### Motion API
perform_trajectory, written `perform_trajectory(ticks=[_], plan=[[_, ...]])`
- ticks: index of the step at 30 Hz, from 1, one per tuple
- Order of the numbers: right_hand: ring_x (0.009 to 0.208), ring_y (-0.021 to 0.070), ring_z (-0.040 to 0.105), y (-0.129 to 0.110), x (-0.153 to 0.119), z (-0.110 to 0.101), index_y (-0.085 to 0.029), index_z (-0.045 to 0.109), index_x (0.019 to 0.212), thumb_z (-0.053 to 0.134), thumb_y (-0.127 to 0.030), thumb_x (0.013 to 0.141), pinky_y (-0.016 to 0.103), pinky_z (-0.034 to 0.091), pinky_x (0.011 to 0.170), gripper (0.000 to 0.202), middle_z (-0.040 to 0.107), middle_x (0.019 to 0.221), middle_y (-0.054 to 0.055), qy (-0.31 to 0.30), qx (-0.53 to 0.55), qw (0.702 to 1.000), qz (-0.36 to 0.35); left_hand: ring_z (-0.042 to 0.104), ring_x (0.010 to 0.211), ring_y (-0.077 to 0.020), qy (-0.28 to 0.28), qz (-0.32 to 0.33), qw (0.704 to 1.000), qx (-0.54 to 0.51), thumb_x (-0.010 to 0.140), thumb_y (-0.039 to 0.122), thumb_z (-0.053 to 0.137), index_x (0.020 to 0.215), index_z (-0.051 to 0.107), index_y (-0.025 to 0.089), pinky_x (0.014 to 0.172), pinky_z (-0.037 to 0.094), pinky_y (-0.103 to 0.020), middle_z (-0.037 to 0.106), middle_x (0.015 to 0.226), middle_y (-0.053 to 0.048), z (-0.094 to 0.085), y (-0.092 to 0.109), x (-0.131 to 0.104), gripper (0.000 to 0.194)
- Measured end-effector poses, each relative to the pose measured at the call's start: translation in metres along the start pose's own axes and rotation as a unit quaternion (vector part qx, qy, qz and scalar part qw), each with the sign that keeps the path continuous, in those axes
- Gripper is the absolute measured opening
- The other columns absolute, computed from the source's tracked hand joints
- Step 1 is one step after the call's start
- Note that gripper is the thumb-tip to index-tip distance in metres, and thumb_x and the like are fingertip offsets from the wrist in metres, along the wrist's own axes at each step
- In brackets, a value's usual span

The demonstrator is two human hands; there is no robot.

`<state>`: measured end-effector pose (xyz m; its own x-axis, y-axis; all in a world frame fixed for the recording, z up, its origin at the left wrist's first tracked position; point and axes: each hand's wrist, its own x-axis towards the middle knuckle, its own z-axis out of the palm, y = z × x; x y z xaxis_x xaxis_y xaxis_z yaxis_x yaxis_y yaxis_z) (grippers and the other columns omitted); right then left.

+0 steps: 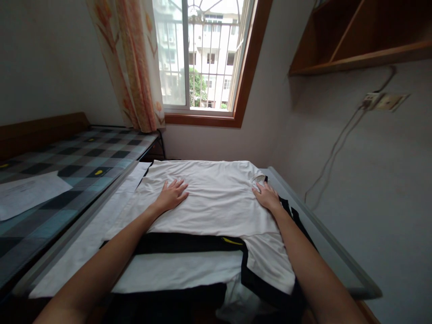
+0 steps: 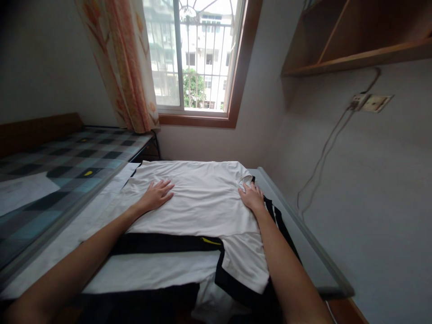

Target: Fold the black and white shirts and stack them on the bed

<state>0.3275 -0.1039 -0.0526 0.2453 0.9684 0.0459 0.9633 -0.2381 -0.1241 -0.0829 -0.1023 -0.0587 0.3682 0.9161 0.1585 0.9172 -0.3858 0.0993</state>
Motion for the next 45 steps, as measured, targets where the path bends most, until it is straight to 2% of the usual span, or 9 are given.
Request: perform_trajectory(ticks=[45], plan=[[0.140,0.0331,0.035,-0.0007,-0.0020,-0.0034,-0.020,0.044,0.147,0.033,-0.049,0.097,0.047,0.030,0.111,0.059,0.033,0.156,0.016,0.003,0.014,1.000,0.000,0.031,0.143,-0.0321,0.003,0.002,1.000,-0.001,0.097,0.049,0.035,0.142,0.049,0.027,0.115,0.018,-0.060,0.037,0.155,-0.007,-0.0014,0.0006,-0.0004,0.052]])
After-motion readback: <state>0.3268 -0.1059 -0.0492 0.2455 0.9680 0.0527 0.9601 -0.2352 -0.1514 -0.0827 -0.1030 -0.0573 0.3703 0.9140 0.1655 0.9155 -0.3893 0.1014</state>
